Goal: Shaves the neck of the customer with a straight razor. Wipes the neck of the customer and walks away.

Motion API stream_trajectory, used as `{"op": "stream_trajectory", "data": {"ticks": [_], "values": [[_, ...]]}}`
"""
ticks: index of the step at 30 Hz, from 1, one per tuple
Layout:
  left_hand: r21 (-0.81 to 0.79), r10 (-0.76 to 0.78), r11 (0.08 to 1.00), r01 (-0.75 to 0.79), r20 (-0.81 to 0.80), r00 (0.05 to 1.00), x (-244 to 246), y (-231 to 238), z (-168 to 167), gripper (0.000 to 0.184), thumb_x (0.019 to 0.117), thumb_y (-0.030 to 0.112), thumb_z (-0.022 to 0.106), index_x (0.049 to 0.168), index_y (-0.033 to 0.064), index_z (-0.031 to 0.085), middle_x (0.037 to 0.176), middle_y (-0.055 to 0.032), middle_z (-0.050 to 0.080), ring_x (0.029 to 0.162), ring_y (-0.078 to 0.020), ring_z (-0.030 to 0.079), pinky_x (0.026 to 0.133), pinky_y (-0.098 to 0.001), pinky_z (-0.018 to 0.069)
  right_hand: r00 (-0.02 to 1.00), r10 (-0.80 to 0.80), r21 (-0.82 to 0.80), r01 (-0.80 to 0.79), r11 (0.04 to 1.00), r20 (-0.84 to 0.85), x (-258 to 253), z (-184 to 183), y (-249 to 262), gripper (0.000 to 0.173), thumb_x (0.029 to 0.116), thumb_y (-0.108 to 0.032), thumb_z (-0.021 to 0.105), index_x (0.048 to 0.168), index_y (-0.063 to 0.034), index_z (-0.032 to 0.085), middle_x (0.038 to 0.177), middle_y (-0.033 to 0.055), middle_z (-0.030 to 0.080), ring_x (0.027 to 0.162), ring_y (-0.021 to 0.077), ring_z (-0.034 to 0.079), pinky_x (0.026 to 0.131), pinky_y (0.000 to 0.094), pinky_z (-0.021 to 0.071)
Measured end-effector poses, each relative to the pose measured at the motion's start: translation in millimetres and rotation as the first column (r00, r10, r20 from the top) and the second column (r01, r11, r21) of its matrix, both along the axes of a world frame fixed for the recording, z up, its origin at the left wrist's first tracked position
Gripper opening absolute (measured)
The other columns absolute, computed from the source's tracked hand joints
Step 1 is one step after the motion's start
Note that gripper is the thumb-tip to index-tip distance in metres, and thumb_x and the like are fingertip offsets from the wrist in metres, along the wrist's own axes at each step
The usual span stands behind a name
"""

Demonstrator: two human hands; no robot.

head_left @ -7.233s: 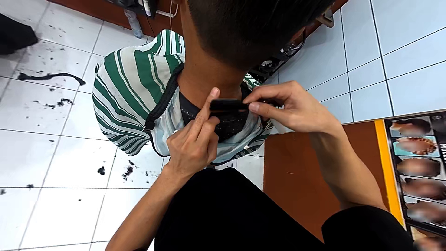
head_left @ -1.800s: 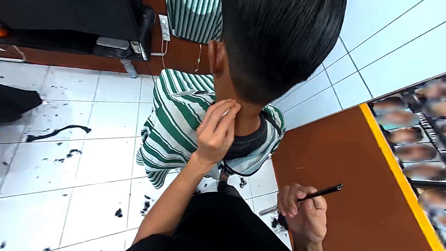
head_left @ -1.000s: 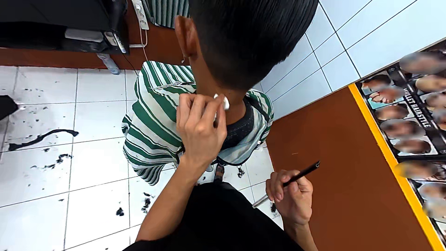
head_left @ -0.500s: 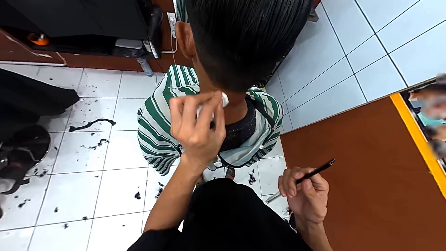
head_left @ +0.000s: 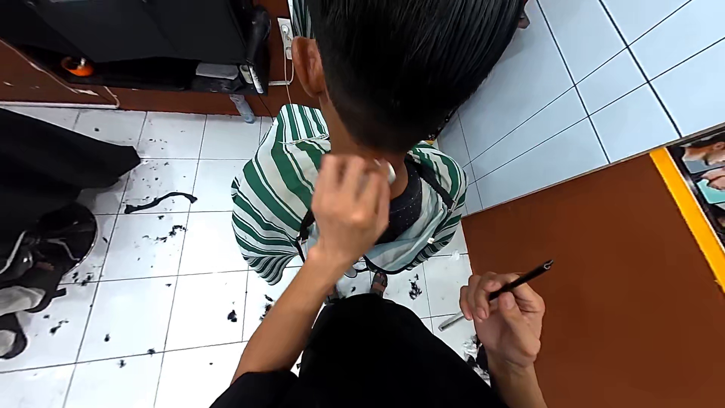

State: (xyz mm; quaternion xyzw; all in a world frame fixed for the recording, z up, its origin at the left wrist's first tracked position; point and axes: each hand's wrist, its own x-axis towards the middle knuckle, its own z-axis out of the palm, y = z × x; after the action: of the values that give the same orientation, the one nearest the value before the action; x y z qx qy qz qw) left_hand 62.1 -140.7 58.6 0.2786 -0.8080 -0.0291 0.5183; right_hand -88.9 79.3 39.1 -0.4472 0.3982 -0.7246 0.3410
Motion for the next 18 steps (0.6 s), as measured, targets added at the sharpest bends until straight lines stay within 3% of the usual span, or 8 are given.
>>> {"op": "stream_trajectory", "data": {"ticks": [2,6,9,11,13,15,17,18], "values": [[0.026,-0.113,0.993,0.113,0.014,0.993,10.6,3.4,-1.7,0.013,0.0925,0.012,0.068,0.096,0.0044,0.079,0.097,-0.0125,0.073,0.092,-0.029,0.065,0.079,-0.0414,0.0528,0.999,-0.04,0.01,0.04,0.999,-0.004,0.6,-0.1,1.6,0.025,0.1054,-0.031,0.057,0.112,-0.0122,0.072,0.075,-0.0042,0.066,0.062,0.0046,0.063,0.059,0.0197,0.0541],[0.108,0.077,0.993,-0.049,-0.275,0.958,20.9,-31.3,-0.2,0.015,0.0966,0.014,0.067,0.098,0.0013,0.077,0.1,-0.0121,0.072,0.099,-0.0234,0.063,0.088,-0.0365,0.0484,0.994,-0.106,0.044,0.106,0.993,0.018,-2.9,-1.3,10.2,0.025,0.1058,-0.032,0.056,0.112,-0.0134,0.072,0.075,-0.005,0.067,0.061,0.0041,0.062,0.058,0.019,0.0531],[0.172,0.104,0.983,-0.066,-0.224,0.969,6.2,-26.9,-9.4,0.017,0.0972,0.015,0.065,0.099,0.0004,0.075,0.098,-0.0121,0.07,0.097,-0.0234,0.062,0.084,-0.0346,0.0492,0.993,-0.118,0.056,0.117,0.992,0.015,-20.4,-3.7,23.0,0.026,0.1057,-0.033,0.056,0.11,-0.0135,0.072,0.074,-0.0048,0.066,0.06,0.0045,0.062,0.057,0.0194,0.0531],[0.239,-0.041,0.969,0.07,-0.124,0.991,9.9,3.2,-11.8,0.016,0.0955,0.015,0.066,0.093,0.0017,0.075,0.091,-0.0107,0.07,0.093,-0.0228,0.062,0.084,-0.037,0.0491,0.992,-0.128,0.066,0.128,0.99,-0.009,-43.5,-4.9,31.1,0.026,0.1056,-0.035,0.056,0.11,-0.0149,0.072,0.073,-0.0055,0.067,0.06,0.0044,0.062,0.057,0.0193,0.0534],[0.424,-0.339,0.836,0.348,-0.1,0.935,17.6,41.6,-14.0,0.017,0.0959,0.021,0.066,0.092,0.008,0.077,0.092,-0.0039,0.073,0.094,-0.0148,0.066,0.086,-0.0333,0.053,0.982,-0.179,0.087,0.184,0.979,-0.063,-74.9,-3.7,39.7,0.025,0.1062,-0.036,0.055,0.11,-0.0179,0.072,0.074,-0.0079,0.067,0.061,0.0036,0.062,0.058,0.0194,0.0534],[0.59,-0.531,0.606,0.534,-0.199,0.823,14.1,73.6,-29.3,0.013,0.0976,0.027,0.067,0.1,0.017,0.076,0.101,0.0038,0.073,0.097,-0.008,0.068,0.086,-0.0266,0.0582,0.954,-0.284,0.134,0.296,0.946,-0.101,-112.7,-0.3,51.4,0.023,0.1067,-0.036,0.053,0.107,-0.0207,0.071,0.074,-0.0101,0.067,0.063,0.0029,0.063,0.061,0.0211,0.0559],[0.759,-0.507,0.446,0.474,-0.222,0.833,8.4,102.1,-67.5,0.012,0.0972,0.026,0.067,0.103,0.0207,0.075,0.103,0.0102,0.074,0.095,-0.0014,0.069,0.084,-0.0222,0.0585,0.927,-0.368,0.197,0.375,0.906,-0.071,-157.4,-0.5,65.0,0.021,0.1066,-0.033,0.054,0.102,-0.0193,0.069,0.072,-0.0079,0.067,0.063,0.0053,0.065,0.065,0.0256,0.0592],[0.854,-0.461,0.364,0.372,-0.182,0.869,5.7,118.2,-94.5,0.01,0.0956,0.019,0.067,0.1,0.0152,0.074,0.098,0.0114,0.074,0.09,0.0035,0.068,0.08,-0.0191,0.0582,0.92,-0.39,0.221,0.39,0.894,-0.044,-183.6,-1.1,71.6,0.02,0.1068,-0.03,0.053,0.101,-0.0169,0.067,0.071,-0.006,0.067,0.063,0.0069,0.066,0.065,0.0278,0.0602]]}}
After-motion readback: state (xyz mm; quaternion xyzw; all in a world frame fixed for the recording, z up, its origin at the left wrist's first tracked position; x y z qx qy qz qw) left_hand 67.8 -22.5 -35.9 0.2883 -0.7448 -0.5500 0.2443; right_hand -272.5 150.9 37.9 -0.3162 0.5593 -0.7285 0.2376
